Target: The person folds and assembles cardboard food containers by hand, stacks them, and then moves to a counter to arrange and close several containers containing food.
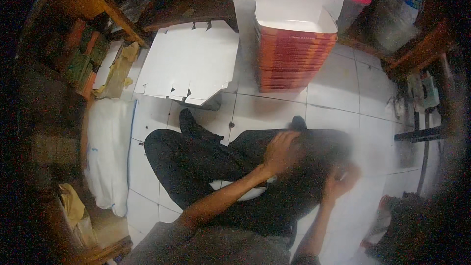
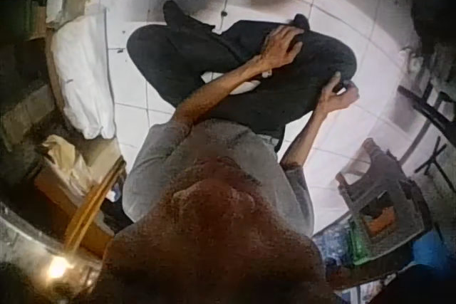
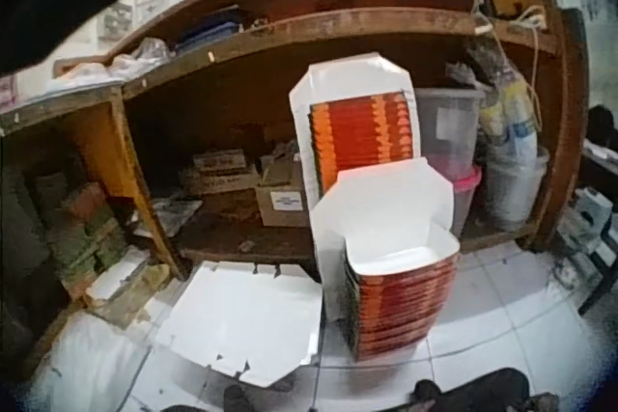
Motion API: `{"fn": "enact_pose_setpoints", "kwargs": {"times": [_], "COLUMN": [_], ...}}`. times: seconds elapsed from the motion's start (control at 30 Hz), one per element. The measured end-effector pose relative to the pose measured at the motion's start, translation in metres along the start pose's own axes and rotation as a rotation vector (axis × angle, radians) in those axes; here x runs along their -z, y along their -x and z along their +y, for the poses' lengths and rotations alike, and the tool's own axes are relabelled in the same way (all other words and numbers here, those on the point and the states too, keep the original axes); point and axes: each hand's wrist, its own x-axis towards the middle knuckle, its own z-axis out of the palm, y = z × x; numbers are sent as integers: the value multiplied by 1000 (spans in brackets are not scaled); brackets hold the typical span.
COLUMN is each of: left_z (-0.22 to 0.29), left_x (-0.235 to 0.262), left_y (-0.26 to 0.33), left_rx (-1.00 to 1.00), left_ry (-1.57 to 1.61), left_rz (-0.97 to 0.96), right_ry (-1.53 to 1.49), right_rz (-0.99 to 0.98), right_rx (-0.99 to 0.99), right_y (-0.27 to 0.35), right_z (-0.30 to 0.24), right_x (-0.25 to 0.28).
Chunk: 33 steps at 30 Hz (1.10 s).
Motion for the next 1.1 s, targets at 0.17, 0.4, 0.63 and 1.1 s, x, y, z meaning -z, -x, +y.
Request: {"fn": "enact_pose_setpoints", "kwargs": {"times": [0.17,0.4,0.63,1.1], "left_z": [-4,-2,-7,-3], "left_x": [-3,-4,-5,-5], "left_y": [5,1,-2,-10], "left_rx": [11,-30,-66,-57], "left_ry": [-33,-55,-67,-22], "left_rz": [4,20,58,45], "right_ry": [-1,-67,-127,-63], "right_rz": [100,107,-46,-51], "right_rx": [-20,-80,-51,-82], "right_y": [-11,-19,-20,-20], "right_z": [-27,-28,-13,-17], "right_x": [-4,-4,-8,2]}}
